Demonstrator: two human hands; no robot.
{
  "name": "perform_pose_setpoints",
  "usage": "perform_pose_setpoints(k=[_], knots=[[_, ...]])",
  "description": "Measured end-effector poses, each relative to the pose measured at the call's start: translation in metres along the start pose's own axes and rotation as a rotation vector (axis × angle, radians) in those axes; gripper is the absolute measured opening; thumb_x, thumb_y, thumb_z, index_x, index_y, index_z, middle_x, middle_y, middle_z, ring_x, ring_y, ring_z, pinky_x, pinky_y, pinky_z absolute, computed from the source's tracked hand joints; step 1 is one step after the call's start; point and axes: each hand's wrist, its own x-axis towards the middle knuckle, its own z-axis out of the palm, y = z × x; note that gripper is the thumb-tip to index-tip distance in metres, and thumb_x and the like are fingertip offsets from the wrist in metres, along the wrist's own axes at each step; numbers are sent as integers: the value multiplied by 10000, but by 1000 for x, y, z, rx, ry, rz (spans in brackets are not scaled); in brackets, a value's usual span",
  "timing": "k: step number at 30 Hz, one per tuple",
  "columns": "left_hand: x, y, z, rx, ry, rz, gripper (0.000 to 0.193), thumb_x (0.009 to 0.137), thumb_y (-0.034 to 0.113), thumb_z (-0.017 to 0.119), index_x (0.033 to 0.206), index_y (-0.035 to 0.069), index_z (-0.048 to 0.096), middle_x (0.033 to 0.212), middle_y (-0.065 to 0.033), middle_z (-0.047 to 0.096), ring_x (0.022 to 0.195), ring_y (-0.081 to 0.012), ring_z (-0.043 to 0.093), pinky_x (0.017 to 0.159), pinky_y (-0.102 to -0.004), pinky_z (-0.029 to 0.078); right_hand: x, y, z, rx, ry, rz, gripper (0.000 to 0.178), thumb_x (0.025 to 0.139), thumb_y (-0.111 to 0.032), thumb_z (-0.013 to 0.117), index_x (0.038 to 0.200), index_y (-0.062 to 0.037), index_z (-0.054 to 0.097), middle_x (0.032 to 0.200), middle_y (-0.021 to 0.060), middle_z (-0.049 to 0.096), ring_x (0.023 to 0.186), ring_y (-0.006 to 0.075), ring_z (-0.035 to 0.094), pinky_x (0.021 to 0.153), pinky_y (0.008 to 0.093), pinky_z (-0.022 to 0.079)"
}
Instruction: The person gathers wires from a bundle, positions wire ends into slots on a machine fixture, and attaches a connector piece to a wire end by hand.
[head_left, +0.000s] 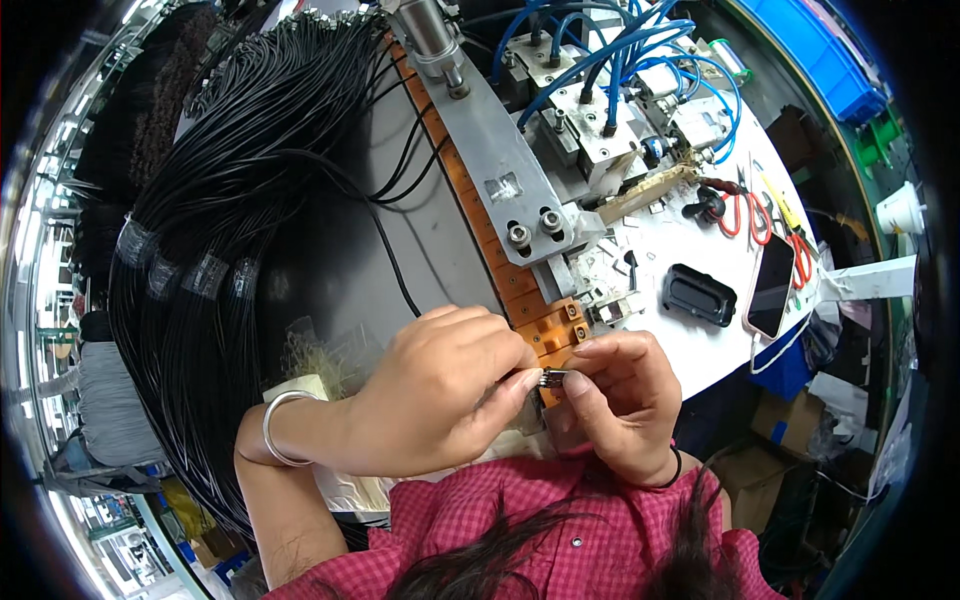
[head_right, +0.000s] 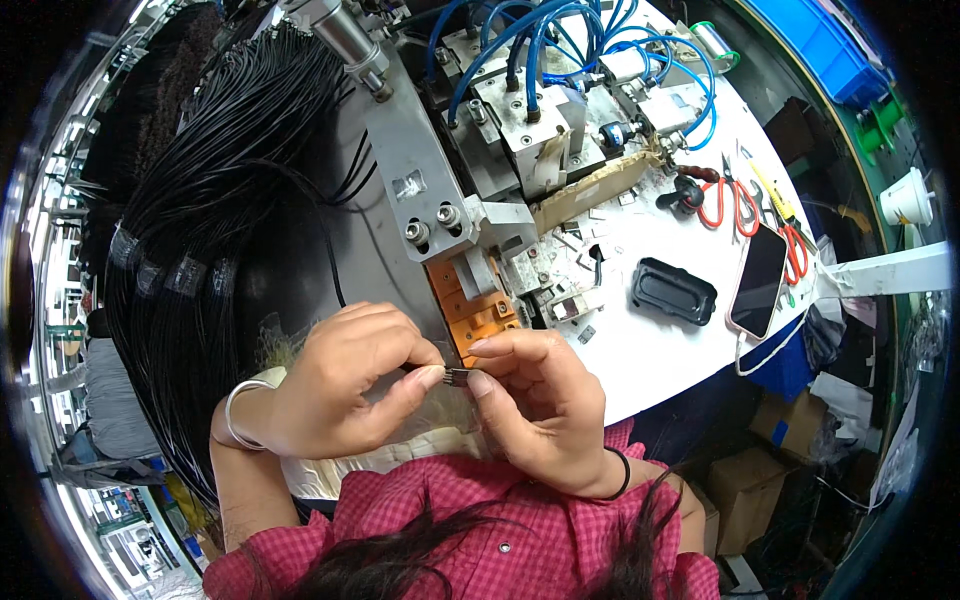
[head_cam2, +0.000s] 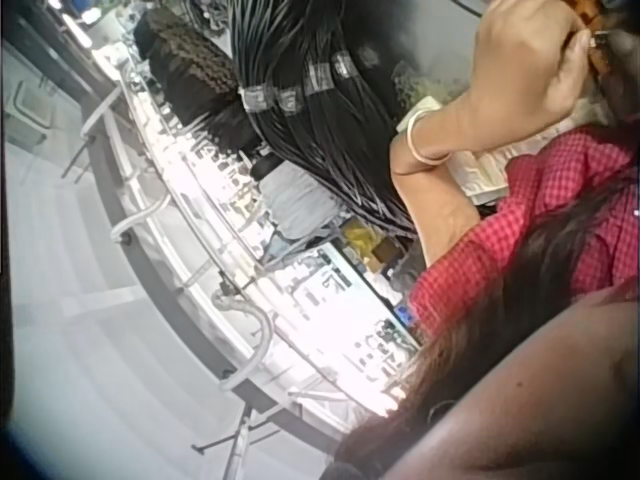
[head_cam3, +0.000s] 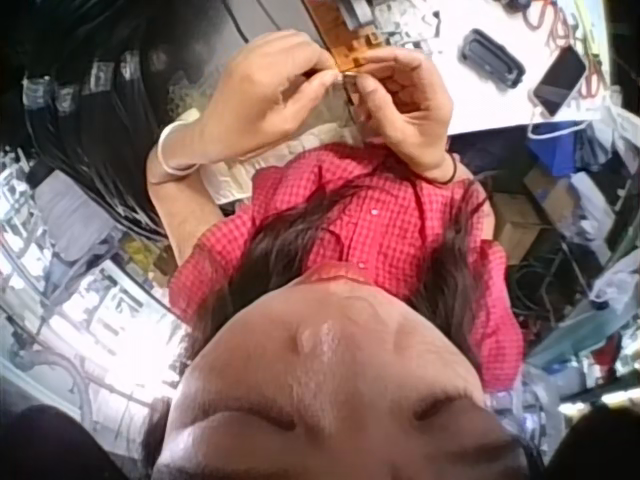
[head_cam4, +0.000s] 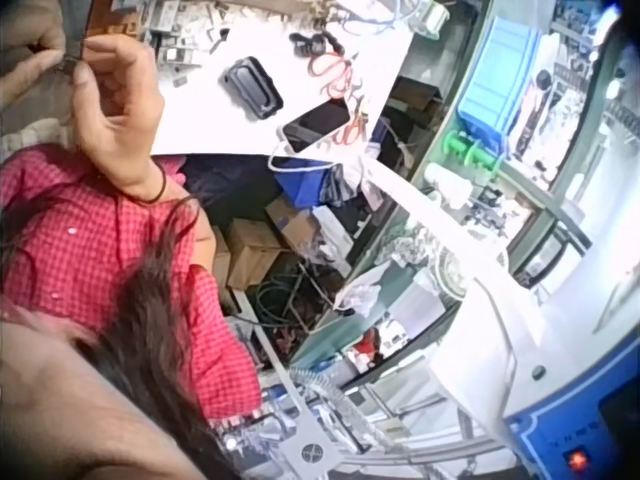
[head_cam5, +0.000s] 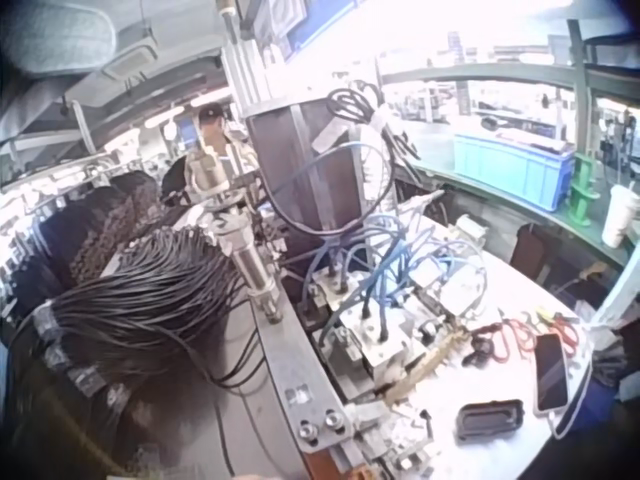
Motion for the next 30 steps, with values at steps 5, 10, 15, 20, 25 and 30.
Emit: perform_pose_setpoints(k=[5,10,15,20,25,30], knots=[[-4,-2,-5,159,19,51,133,693,35,676,813,20,621,682,-75,551,667,-227,543,611,-326,401,0,-2,3,-64,105,-36,264,828,98,524,1082,50,469,867,82,570,689,69,554,572,185,445],[-7,2,-5,192,7,65,134,671,33,687,793,18,632,646,-65,540,661,-218,541,615,-324,400,1,-7,4,-44,107,50,270,820,92,543,1076,47,470,856,78,576,682,71,557,579,185,450],[-9,6,-3,206,26,108,128,670,32,685,786,15,634,636,-62,532,651,-218,535,620,-329,398,2,-4,6,-179,126,34,263,817,83,556,1065,47,475,830,74,581,660,76,560,575,181,450],[-8,5,-8,211,-11,72,123,675,30,678,786,9,629,636,-59,530,646,-217,532,629,-331,394,3,-7,3,49,140,75,261,819,79,556,1054,38,450,792,82,578,610,84,555,535,182,445],[-8,6,-6,185,1,105,135,678,28,674,801,7,624,636,-60,528,641,-215,531,628,-327,388,6,-8,-4,190,88,138,277,826,78,542,1061,25,406,766,92,572,576,86,544,503,187,439],[-8,8,-5,192,26,135,137,685,30,672,811,8,624,644,-62,532,640,-213,532,625,-325,387,6,-7,-4,165,90,168,283,834,75,531,1071,21,386,751,95,569,564,86,535,495,188,433]])
